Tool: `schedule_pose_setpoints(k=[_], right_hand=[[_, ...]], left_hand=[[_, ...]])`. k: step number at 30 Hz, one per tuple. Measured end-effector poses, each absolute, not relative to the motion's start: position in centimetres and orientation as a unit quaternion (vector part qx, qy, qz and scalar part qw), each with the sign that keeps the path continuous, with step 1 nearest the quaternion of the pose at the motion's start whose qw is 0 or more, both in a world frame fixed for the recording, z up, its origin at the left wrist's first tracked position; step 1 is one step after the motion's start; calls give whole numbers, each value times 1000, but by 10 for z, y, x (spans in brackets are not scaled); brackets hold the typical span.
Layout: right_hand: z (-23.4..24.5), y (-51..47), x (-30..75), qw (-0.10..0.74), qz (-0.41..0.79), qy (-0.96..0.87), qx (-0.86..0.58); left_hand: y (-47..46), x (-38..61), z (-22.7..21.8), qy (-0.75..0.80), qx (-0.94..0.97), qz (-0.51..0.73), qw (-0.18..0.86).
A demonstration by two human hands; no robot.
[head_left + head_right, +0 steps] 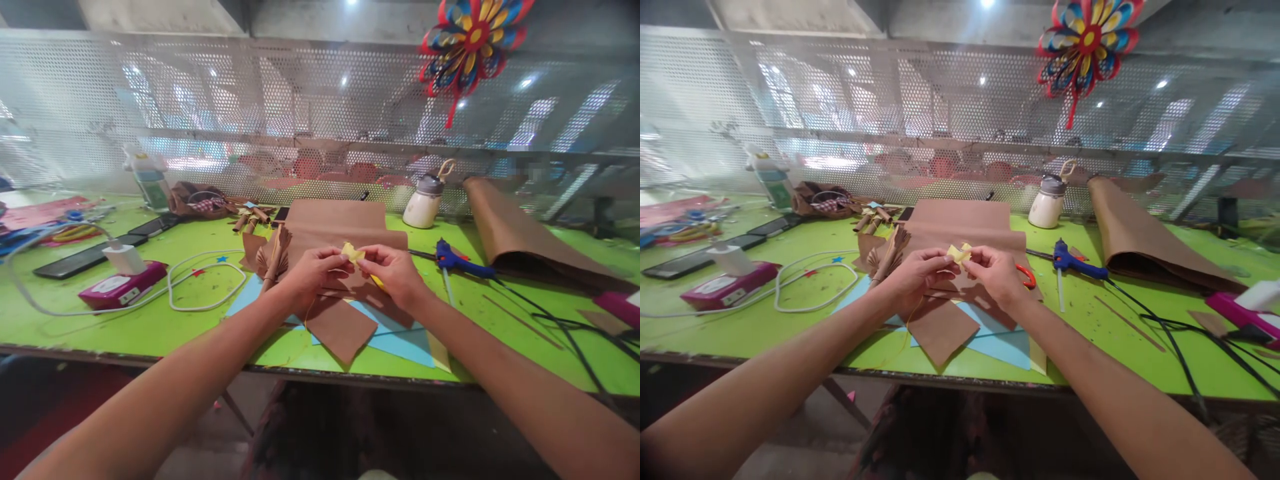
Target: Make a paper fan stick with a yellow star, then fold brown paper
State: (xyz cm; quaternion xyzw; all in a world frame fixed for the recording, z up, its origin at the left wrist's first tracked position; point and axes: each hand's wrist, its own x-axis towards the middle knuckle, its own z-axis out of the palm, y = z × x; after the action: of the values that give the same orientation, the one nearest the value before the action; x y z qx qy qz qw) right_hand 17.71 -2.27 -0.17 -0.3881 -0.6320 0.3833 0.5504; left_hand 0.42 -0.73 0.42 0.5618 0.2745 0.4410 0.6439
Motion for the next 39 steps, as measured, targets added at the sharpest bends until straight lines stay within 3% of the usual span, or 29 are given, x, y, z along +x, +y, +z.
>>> schedule_pose_setpoints(k=[32,39], right_hand=[[3,-25,186,544,469,-619,-317],[5,-26,186,548,478,-599,-334]], left_hand=[[-13,3,10,301,561,395,662],[-10,5,8,289,658,409,562]])
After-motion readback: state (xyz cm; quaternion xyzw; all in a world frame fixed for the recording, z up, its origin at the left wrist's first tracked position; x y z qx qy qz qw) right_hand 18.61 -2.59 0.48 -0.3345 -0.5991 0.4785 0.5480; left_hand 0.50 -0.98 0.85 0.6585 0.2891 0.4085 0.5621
